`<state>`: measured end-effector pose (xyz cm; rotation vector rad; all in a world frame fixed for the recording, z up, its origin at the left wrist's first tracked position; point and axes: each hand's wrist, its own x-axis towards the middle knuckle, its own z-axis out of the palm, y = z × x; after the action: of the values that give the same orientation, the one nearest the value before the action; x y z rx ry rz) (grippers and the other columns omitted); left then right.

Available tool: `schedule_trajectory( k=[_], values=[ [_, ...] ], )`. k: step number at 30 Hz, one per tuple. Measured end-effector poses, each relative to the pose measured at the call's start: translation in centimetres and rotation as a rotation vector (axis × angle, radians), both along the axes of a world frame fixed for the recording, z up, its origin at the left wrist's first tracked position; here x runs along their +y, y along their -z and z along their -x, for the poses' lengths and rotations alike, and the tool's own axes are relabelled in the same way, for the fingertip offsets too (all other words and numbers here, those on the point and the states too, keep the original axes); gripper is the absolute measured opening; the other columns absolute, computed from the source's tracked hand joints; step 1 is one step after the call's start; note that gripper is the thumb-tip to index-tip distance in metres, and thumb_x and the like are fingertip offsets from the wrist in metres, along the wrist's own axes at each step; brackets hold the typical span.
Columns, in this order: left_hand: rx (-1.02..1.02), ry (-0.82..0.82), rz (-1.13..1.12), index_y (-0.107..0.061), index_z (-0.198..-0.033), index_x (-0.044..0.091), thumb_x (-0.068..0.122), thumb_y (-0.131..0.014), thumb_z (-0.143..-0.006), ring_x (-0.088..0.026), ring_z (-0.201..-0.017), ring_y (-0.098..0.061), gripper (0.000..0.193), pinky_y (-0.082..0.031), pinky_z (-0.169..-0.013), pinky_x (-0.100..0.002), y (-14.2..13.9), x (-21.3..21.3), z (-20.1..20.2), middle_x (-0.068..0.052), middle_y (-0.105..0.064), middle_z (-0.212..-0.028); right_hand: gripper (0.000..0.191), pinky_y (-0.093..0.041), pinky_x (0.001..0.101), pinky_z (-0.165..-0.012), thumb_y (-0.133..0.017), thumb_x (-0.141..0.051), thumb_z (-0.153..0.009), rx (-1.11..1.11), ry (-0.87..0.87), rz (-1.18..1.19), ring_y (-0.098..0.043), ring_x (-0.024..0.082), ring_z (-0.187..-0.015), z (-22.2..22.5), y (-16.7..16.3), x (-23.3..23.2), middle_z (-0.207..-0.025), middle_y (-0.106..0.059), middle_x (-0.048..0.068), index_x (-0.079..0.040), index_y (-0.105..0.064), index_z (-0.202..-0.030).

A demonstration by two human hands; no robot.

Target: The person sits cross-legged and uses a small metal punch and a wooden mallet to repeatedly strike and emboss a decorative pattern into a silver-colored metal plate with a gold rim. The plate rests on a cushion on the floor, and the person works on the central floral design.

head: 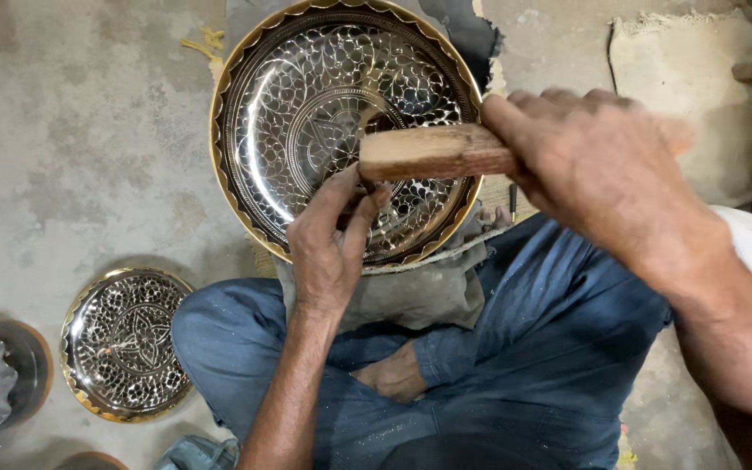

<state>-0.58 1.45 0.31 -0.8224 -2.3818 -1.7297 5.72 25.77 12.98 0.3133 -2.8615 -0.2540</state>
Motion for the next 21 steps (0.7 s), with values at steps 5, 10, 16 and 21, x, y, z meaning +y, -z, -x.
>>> schedule_trajectory(
  k=[5,10,16,21],
  values=[
    [-0.002,-0.015,0.056,-0.067,-0.129,0.008,0.017,-0.071,-0.101,-0.019,-0.096,-0.079,0.03,-0.068,-0.077,-0.031,0.5,0.2,0.1,-0.009,-0.078,-0.112,0.025,-0.061,0.0366,-0.079,-0.067,-0.003,-0.104,0.155,-0.089,0.619,-0.074,0.027,-0.094,-0.2,0.5,0.4,-0.1,-0.069,0.014,0.001,-0.05,-0.122],
    [0.102,-0.018,0.06,-0.063,-0.134,0.006,0.016,-0.067,-0.105,-0.02,-0.105,-0.077,0.031,-0.068,-0.085,-0.032,0.7,0.0,0.1,-0.011,-0.076,-0.118,0.017,-0.059,0.0378,-0.061,-0.064,-0.006,-0.101,-0.335,0.174,-0.003,-0.074,0.026,-0.073,0.2,0.0,0.2,-0.086,-0.071,0.012,-0.005,-0.058,-0.117],
    [0.022,0.007,0.032,-0.064,-0.133,0.006,0.016,-0.069,-0.103,-0.02,-0.101,-0.079,0.031,-0.069,-0.08,-0.031,0.5,0.0,0.2,-0.011,-0.076,-0.115,0.042,-0.06,0.0387,-0.085,-0.074,-0.002,-0.106,0.199,0.034,0.912,-0.073,0.03,-0.096,-0.1,0.5,0.0,-0.105,-0.071,0.018,0.004,-0.049,-0.139],
    [0.078,-0.008,0.054,-0.063,-0.134,0.005,0.016,-0.068,-0.103,-0.02,-0.101,-0.078,0.033,-0.067,-0.083,-0.032,0.4,-0.1,0.1,-0.012,-0.076,-0.117,0.038,-0.059,0.0417,-0.073,-0.074,-0.006,-0.087,0.072,-0.079,0.364,-0.073,0.029,-0.086,-0.3,1.7,0.3,-0.096,-0.07,0.014,-0.002,-0.052,-0.116]
  ],
)
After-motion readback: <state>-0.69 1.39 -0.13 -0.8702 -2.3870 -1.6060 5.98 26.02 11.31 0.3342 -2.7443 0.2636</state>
